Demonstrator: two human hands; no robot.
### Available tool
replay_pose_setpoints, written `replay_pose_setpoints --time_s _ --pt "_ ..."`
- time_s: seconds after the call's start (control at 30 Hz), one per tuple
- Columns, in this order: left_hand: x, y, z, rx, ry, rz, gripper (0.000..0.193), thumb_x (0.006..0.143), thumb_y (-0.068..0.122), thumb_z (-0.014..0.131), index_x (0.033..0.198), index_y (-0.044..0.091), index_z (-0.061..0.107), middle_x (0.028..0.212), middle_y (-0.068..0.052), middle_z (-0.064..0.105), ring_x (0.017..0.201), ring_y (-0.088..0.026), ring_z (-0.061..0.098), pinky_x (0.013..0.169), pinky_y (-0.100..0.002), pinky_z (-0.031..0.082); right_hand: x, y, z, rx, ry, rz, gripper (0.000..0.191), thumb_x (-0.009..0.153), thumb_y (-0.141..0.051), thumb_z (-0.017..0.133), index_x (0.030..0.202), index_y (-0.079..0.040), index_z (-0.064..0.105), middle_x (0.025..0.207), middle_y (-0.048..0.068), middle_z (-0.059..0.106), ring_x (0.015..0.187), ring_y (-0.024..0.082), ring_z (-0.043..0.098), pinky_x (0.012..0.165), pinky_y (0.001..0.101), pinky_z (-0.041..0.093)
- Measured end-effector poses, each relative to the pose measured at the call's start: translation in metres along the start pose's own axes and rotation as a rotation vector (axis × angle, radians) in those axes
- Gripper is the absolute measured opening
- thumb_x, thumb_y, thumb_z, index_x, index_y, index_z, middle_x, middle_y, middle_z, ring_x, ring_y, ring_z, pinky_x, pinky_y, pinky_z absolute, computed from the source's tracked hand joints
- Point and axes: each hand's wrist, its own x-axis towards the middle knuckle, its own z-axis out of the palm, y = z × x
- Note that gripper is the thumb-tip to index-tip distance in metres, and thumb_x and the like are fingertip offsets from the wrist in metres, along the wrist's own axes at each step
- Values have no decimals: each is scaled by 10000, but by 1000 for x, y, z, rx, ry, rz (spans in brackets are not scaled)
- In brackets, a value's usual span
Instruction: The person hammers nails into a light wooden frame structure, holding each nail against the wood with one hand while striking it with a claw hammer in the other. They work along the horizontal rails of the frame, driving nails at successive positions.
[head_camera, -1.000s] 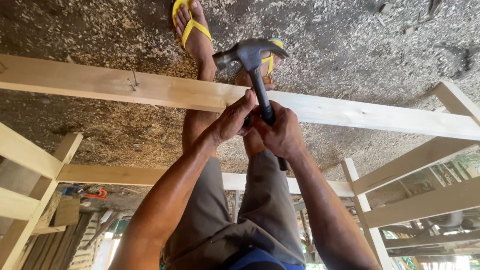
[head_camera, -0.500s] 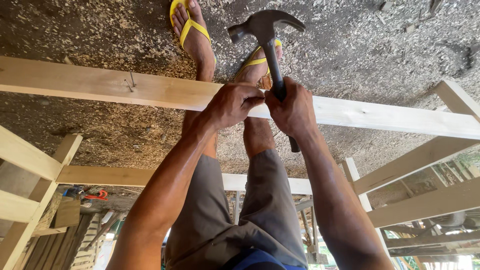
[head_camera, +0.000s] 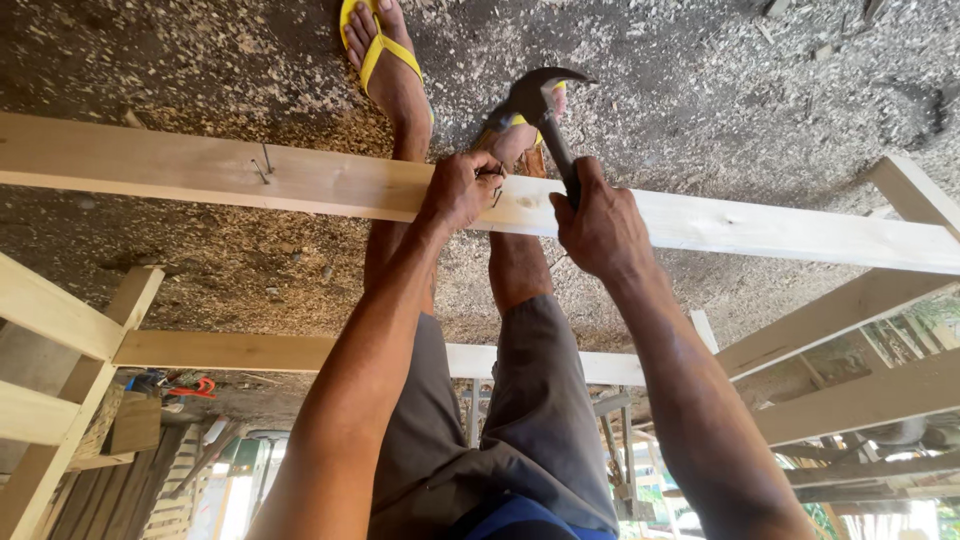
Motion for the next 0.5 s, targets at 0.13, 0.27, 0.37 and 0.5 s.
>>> replay_pose_setpoints --time_s 0.13,0.27,0.37,0.5 --pt "2 -4 2 -62 -3 -91 94 893 122 747 955 56 771 879 -94 792 760 -170 748 697 -327 594 -2 4 -20 -52 85 -59 237 1017 -237 612 1123 -71 481 701 207 677 576 370 685 521 524 523" --pt "1 -7 4 -14 17 -14 83 888 115 757 938 53 778 879 -110 796 760 -176 752 710 -331 589 -7 2 -23 -17 152 -112 201 1027 -185 562 1151 -62 464 700 207 669 564 354 676 508 508 537" --pt "0 -6 4 -27 44 20 88 875 117 759 940 61 779 878 -128 797 765 -182 758 718 -337 587 -8 -5 -13 -131 -2 24 178 1083 -159 443 1201 -30 410 680 244 634 490 335 660 427 480 529" --pt "1 -4 2 144 48 29 140 856 147 811 958 54 787 885 -206 756 790 -274 726 740 -394 559 -5 -6 -21 -314 -156 20 245 1037 -148 439 1276 -97 413 664 193 650 471 309 609 376 438 479"
